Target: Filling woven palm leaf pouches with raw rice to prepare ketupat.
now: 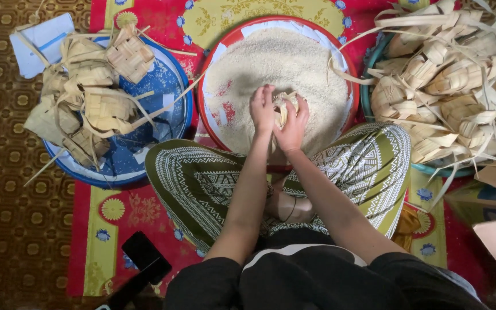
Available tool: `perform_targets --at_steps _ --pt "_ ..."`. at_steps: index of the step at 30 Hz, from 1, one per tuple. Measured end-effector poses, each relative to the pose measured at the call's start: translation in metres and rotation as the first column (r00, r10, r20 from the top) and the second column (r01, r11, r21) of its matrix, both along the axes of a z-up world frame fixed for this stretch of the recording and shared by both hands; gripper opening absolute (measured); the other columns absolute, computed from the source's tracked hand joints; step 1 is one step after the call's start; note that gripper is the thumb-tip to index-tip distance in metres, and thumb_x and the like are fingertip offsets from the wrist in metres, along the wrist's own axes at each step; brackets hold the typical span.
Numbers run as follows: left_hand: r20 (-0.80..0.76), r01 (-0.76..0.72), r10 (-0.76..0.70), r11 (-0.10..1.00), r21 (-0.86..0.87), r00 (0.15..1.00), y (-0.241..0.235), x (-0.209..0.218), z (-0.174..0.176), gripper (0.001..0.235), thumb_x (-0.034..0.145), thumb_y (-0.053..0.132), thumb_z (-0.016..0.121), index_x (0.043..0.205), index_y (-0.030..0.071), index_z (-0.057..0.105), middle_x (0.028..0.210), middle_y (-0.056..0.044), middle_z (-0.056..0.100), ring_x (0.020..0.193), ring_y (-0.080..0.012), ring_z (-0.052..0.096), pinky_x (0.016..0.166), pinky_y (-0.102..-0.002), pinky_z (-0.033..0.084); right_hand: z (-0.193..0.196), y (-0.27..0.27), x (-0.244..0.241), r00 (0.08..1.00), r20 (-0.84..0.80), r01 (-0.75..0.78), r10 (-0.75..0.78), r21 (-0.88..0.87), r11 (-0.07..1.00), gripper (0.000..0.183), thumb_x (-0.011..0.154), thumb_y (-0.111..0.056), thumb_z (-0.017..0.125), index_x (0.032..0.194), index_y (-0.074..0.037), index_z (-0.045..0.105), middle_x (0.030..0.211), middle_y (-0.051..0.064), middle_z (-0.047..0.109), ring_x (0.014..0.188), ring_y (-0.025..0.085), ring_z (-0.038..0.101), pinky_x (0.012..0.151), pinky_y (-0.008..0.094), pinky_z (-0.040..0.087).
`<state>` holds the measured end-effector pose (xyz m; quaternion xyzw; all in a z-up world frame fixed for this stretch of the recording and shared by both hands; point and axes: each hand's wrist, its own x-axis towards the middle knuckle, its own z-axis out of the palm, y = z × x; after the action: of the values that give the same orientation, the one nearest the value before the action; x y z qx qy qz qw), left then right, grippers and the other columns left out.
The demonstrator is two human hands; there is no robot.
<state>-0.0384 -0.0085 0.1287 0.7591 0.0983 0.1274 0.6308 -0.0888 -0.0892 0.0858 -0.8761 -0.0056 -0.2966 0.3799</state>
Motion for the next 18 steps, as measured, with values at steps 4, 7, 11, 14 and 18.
perform_targets --at_steps 4,7,11,14,18 --pt "-0.354 -0.326 0.274 0.940 -0.097 0.894 0.010 -0.005 -0.043 0.042 0.101 0.049 0.056 0.121 0.015 0.068 0.120 -0.015 0.071 0.116 -0.0380 0.067 0.101 -0.051 0.053 -0.005 0.002 -0.003 1.000 -0.022 -0.011 0.011 0.020 1.000 0.068 0.087 -0.046 0.086 0.142 -0.021 0.054 0.156 0.013 0.032 0.148 0.045 0.028 0.122 0.061 0.029" --pt "-0.429 -0.323 0.187 0.907 -0.269 0.884 0.020 0.034 -0.142 0.031 0.101 0.041 0.059 0.117 0.016 0.066 0.095 -0.013 0.074 0.058 -0.0238 0.071 0.049 -0.038 0.060 0.001 0.005 -0.003 0.997 -0.071 0.011 -0.009 0.022 1.000 0.062 0.092 -0.041 0.083 0.144 -0.026 0.053 0.158 0.010 0.030 0.151 0.041 0.025 0.123 0.061 0.029" --pt "-0.392 -0.289 0.086 0.819 -0.495 0.916 0.006 0.038 -0.123 0.037 0.091 0.037 0.069 0.108 0.005 0.074 0.110 -0.015 0.073 0.100 -0.0289 0.067 0.089 -0.044 0.052 0.000 0.005 -0.003 0.997 -0.071 0.025 -0.024 0.013 1.000 0.067 0.088 -0.046 0.087 0.142 -0.025 0.054 0.158 0.008 0.029 0.151 0.040 0.025 0.124 0.059 0.028" --pt "-0.392 -0.264 -0.122 0.558 -0.787 0.912 0.014 0.029 -0.093 0.049 0.096 0.024 0.052 0.138 -0.001 0.058 0.151 -0.024 0.052 0.140 -0.0318 0.049 0.118 -0.041 0.036 0.015 0.006 -0.009 0.987 -0.160 -0.014 0.015 0.010 1.000 0.066 0.089 -0.036 0.083 0.143 -0.018 0.051 0.157 0.016 0.028 0.150 0.041 0.024 0.126 0.057 0.027" --pt "-0.346 -0.279 0.034 0.667 -0.691 0.937 0.012 0.020 -0.025 0.052 0.106 0.039 0.037 0.122 -0.002 0.064 0.125 -0.017 0.068 0.119 -0.0256 0.060 0.105 -0.044 0.043 0.017 0.007 -0.007 0.990 -0.139 -0.022 0.027 0.038 0.999 0.065 0.088 -0.031 0.083 0.142 -0.014 0.052 0.158 0.017 0.028 0.150 0.042 0.025 0.127 0.057 0.025"
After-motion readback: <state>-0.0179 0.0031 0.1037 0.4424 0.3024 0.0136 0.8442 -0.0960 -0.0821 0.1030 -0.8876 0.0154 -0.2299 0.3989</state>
